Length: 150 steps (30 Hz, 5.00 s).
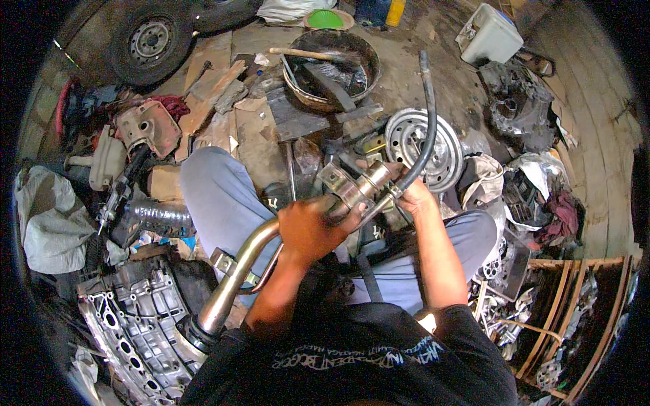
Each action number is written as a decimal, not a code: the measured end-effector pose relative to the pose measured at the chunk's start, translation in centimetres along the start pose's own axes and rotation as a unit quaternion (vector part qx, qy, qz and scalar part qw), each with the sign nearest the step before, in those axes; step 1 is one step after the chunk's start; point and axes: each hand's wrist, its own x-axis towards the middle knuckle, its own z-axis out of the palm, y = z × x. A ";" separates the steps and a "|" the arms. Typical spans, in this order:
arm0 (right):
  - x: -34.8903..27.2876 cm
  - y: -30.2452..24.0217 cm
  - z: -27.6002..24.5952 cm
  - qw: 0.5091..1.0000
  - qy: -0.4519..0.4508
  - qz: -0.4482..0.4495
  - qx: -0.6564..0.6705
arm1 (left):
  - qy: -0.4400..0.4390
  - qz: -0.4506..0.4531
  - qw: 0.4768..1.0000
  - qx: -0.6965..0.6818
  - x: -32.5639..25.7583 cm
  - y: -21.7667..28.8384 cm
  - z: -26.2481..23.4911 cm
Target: The person sits on the floor and works on a metal exhaust pipe. They use a cloth to wipe the pipe, then use a hammer to tap a metal bracket into place on the pipe. They continue to adjust and inspect the bracket and pipe throughout the clip.
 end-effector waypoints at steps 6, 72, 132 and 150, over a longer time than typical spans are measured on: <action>-1.0 -0.5 2.6 0.988 -0.146 -0.037 0.044 | 0.005 0.028 1.000 -0.007 -0.6 -0.1 -0.3; 2.0 5.1 2.0 0.953 -0.286 0.011 0.098 | -0.076 -0.019 0.994 0.077 -0.4 0.1 0.3; -2.9 3.3 4.3 0.907 -0.166 0.114 0.369 | 0.009 -0.016 0.999 0.036 0.1 -0.1 1.1; -2.7 3.1 6.0 0.895 -0.185 0.099 0.393 | -0.014 -0.001 0.998 0.066 0.1 -0.8 1.3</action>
